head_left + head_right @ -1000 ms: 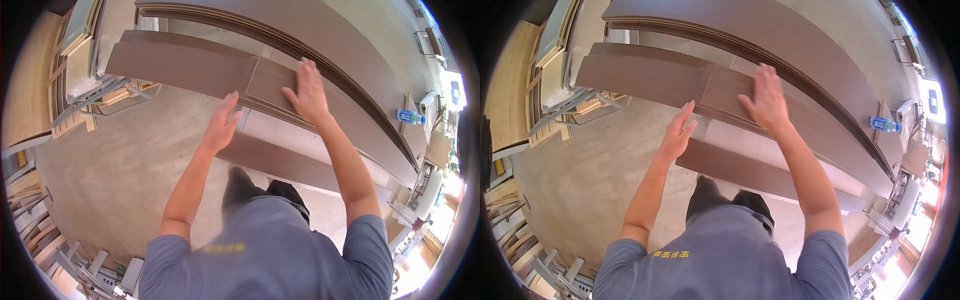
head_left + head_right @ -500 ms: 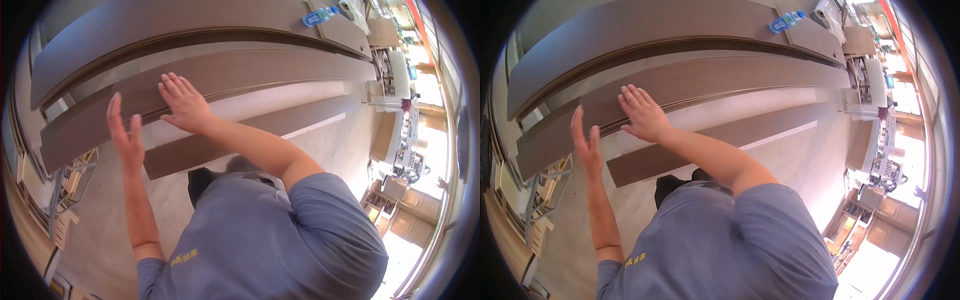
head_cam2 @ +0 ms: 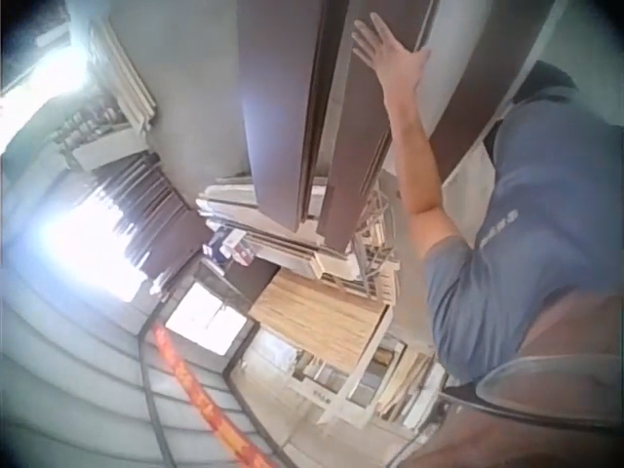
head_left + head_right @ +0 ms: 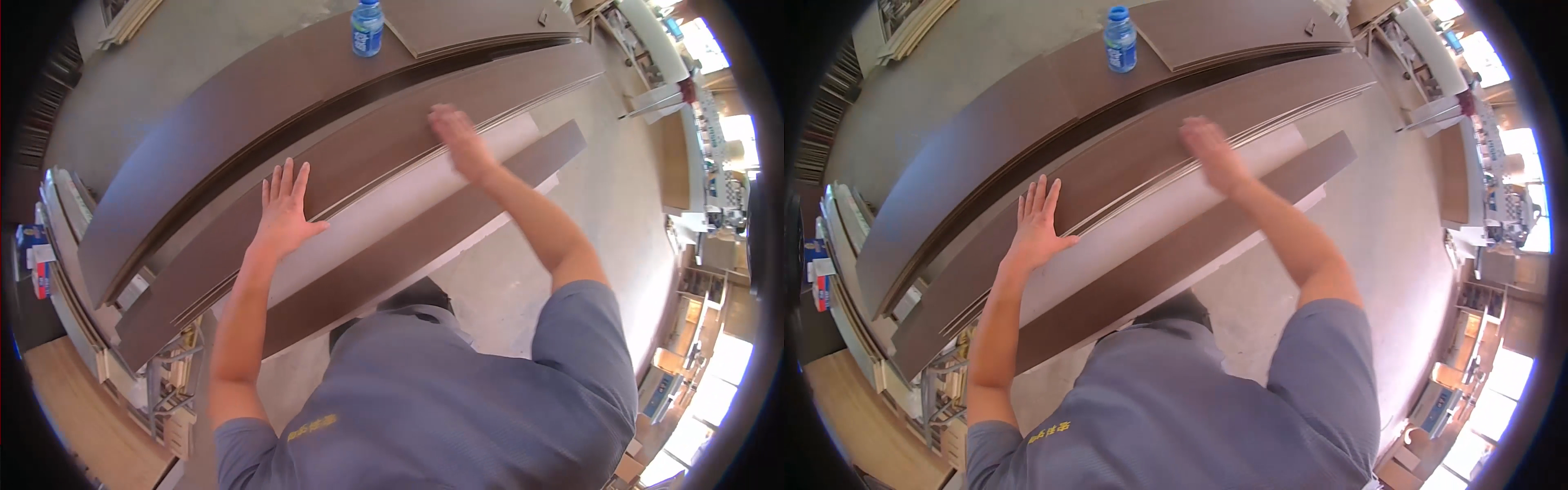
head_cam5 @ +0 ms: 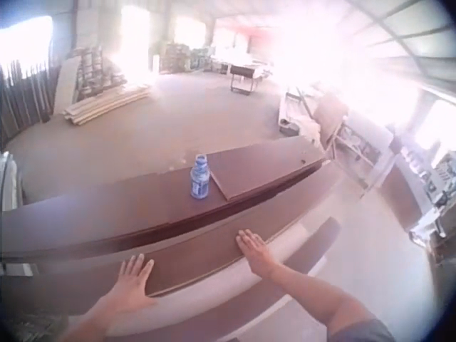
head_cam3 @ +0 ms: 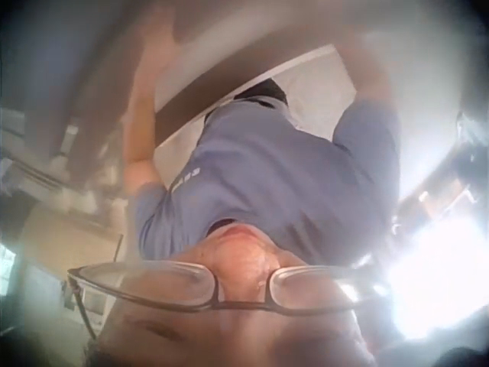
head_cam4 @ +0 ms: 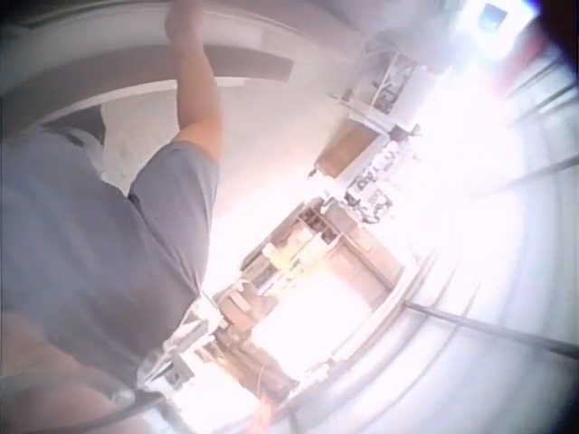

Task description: The person wipes and cleans the edges and surfaces of long wooden furniture panels using a cloth.

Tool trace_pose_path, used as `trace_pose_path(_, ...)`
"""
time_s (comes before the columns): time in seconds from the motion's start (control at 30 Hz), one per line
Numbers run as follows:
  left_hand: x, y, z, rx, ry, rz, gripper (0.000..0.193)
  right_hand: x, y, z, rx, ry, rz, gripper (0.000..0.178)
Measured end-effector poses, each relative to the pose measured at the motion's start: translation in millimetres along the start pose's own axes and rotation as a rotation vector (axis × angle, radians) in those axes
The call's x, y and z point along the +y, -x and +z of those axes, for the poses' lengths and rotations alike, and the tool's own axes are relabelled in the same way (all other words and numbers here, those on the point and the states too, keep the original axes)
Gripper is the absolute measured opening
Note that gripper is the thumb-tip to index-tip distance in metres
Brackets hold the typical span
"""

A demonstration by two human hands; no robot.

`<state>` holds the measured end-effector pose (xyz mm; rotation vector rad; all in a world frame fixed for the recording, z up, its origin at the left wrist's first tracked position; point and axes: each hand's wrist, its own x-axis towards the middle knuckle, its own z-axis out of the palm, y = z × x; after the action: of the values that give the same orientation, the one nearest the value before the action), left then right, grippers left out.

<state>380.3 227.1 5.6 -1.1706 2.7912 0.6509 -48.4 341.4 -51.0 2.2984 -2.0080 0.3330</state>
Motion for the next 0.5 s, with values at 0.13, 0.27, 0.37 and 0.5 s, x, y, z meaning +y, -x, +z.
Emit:
trace_pose_path(0.13,27.1,-35.2,-1.1,-0.052,-0.057,-0.031,0.12,235.4,88.2,-16.8,0.288,0.224,0.368,0.054)
trace_pose_path(0.27,26.4,-39.0,-1.1,-0.015,0.004,-0.053,0.112,249.9,149.5,11.0,0.613,-0.841,1.276,0.034)
trace_pose_path(0.37,39.7,-18.6,-5.6,0.051,-0.07,-0.016,0.108,171.3,131.3,19.5,0.674,-1.577,1.127,0.029)
trace_pose_path(0.5,59.2,33.9,-0.8,0.091,-0.112,0.068,0.113,131.9,106.8,-15.9,0.6,-1.875,1.255,0.027)
